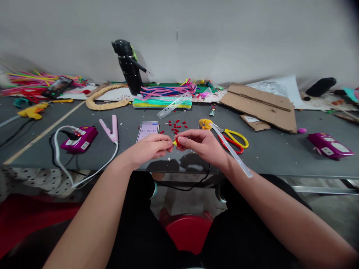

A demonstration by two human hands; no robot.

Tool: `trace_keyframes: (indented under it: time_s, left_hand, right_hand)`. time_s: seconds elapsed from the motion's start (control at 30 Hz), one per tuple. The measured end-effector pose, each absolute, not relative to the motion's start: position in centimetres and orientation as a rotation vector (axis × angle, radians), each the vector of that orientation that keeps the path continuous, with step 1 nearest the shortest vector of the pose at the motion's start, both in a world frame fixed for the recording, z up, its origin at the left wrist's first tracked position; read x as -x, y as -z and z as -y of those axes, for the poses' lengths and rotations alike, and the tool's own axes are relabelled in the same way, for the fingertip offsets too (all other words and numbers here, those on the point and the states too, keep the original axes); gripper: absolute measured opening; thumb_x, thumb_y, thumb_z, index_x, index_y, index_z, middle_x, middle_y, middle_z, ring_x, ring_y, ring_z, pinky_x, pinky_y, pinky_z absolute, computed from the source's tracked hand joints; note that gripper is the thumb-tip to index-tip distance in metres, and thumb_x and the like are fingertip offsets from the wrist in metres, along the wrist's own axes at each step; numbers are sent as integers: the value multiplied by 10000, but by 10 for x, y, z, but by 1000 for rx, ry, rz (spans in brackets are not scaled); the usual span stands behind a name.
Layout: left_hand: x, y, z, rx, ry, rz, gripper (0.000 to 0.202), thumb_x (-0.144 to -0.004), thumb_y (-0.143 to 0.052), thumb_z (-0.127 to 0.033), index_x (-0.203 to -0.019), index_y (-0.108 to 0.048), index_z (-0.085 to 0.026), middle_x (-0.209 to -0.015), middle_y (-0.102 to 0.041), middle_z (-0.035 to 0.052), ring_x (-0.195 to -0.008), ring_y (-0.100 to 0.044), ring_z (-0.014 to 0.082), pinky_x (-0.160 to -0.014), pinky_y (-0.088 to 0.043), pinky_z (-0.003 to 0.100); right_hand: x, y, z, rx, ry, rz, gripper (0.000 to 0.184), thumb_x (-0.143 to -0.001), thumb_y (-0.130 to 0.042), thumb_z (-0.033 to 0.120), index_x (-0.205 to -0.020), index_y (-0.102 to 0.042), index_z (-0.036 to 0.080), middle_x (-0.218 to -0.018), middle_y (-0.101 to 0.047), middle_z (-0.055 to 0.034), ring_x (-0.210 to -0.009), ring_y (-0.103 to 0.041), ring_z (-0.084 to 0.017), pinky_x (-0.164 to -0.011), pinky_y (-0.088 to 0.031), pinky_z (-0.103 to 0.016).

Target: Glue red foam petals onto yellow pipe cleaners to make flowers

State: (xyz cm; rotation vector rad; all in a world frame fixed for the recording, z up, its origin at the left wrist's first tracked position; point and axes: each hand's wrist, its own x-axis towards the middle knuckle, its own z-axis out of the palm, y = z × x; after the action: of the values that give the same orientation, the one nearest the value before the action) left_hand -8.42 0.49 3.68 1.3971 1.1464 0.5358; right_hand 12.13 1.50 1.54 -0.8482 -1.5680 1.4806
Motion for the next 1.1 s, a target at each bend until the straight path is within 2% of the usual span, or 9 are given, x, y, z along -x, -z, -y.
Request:
trace_keyframes:
  time_s: [0.3, 0.43, 0.6, 0.77, 1.1]
  left_hand:
    - [85, -37, -5, -1411, -513, -1150, 271, -909, -538, -344, -739, -589, -138, -568, -354, -45, -514, -293, 68, -487, -186, 217]
    - [84, -40, -4, -1419, -517, -1168, 262, -902, -535, -330, -727, -577, -140, -553, -363, -45, -503, -288, 66, -481, -177, 221]
    - [85, -42, -4, -1433, -517, -1170, 232, -883, -540, -288, -712, -574, -136, -550, -366, -45, -494, -290, 63, -479, -172, 230]
    - [89, -40, -4, -1448, -447, -1130, 270, -915, -532, -342, -742, -585, -143, -555, -329, -51, -509, -276, 69, -491, -170, 231]
    - [90, -40, -4, -1469, -389, -1126, 297, -929, -529, -378, -746, -584, -151, -571, -325, -47, -533, -274, 79, -504, -176, 233]
  right_hand:
    - [-121, -13, -15, 840, -1463, 1548, 311, -776, -758, 445, -913, -750, 166, -830, -725, -39, -741, -667, -139, -741, -578, -301]
    - [-122, -10, -18, 864, -1445, 1526, 327, -821, -706, 465, -942, -735, 163, -859, -719, -52, -775, -674, -153, -729, -577, -305]
    - [-123, -9, -20, 947, -1258, 1564, 250, -834, -706, 382, -981, -705, 180, -881, -708, -42, -741, -648, -140, -688, -542, -299]
    - [-123, -7, -21, 945, -1238, 1593, 202, -841, -684, 300, -984, -688, 158, -878, -689, -39, -673, -586, -106, -658, -507, -281]
    - [-122, -2, -22, 925, -1345, 1636, 262, -860, -663, 379, -994, -668, 153, -691, -617, 11, -539, -510, -81, -508, -425, -221]
